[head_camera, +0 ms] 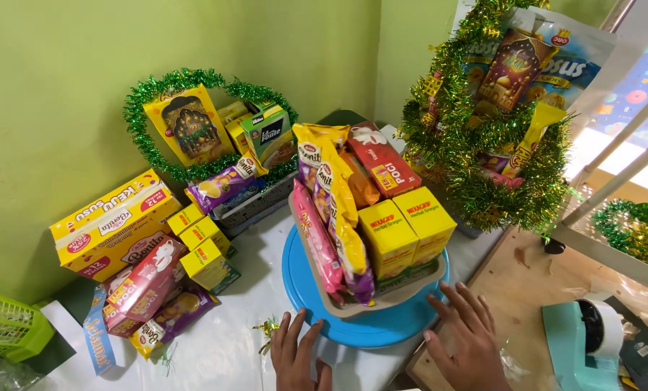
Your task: Assembling a gift hamper by arranging various snack boxes and packets into a basket
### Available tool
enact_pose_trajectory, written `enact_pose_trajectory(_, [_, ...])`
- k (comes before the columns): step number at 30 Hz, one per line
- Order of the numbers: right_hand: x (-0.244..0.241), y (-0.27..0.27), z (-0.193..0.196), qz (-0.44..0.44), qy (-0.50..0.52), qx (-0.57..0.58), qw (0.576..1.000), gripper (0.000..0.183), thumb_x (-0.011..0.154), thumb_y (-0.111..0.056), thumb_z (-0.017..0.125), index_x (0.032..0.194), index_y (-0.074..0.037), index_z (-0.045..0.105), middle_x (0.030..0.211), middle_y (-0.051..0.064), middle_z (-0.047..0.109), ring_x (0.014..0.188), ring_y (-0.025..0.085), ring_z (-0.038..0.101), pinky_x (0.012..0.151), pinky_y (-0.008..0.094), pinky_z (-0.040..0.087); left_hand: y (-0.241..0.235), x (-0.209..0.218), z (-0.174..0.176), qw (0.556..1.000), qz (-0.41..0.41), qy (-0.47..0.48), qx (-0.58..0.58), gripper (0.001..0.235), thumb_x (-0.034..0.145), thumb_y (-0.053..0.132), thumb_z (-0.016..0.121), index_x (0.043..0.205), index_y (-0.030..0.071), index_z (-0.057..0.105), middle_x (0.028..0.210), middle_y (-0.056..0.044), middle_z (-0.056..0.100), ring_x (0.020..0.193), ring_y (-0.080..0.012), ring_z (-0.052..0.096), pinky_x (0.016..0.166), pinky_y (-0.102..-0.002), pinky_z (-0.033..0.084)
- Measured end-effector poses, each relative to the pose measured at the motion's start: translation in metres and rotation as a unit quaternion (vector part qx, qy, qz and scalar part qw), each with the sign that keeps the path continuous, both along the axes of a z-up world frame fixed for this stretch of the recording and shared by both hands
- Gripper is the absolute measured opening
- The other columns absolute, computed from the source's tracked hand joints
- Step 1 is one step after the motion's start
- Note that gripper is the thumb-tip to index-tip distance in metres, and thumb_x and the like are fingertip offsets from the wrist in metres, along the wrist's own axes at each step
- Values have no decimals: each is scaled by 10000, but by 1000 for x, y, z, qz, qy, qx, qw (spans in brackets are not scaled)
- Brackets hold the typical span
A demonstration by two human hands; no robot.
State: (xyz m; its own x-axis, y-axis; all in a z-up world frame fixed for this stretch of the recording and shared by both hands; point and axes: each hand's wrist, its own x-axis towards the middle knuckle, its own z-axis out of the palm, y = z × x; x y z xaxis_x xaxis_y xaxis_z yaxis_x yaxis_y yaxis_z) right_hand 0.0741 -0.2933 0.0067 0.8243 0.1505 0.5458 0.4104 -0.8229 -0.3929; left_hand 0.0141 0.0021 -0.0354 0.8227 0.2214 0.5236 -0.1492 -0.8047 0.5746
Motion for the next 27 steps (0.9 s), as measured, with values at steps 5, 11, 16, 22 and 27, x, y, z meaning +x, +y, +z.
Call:
enact_pose_trajectory(5, [-3,1,4,97,21,-24,995,482,828,-443,718,1283,-287,739,1404,-4,671,1408,244,517,1208,524,299,3,-1,2,1000,-11,19,-4,713,626,126,615,1325,238,707,1568,-39,533,1538,-348,348,1170,-689,256])
enact_pose_trajectory(11, [-13,11,23,214,-13,12,977,403,915,-490,657,1237,-267,752,1315,-2,748,1229,230,682,1181,592,321,1,-2,10,999,-24,38,-23,681,667,121,605,1332,227,706,1582,-32,513,1546,-342,319,1169,-694,226])
enact_pose_trajectory(16, [-12,11,19,154,-36,41,987,426,913,-481,601,1187,-198,762,1325,47,732,1248,238,679,1184,561,375,1,-4,13,998,-32,50,-24,678,669,126,596,1329,231,711,1577,-16,520,1547,-333,306,1186,-672,197])
enact_pose_trajectory(22, [-6,5,4,120,-5,-41,992,515,877,-506,634,1323,-257,695,1486,7,612,1498,263,435,1277,565,176,0,-5,18,998,-34,46,-39,670,691,112,616,1347,222,695,1572,-31,528,1549,-331,305,1192,-665,183])
enact_pose_trajectory(27, [-6,6,-1,128,45,-99,986,654,870,-618,610,1474,-369,567,1674,31,368,1585,355,212,1226,630,128,-1,-6,22,998,-40,40,-26,692,688,55,616,1360,209,683,1575,-43,523,1548,-355,299,1186,-674,193])
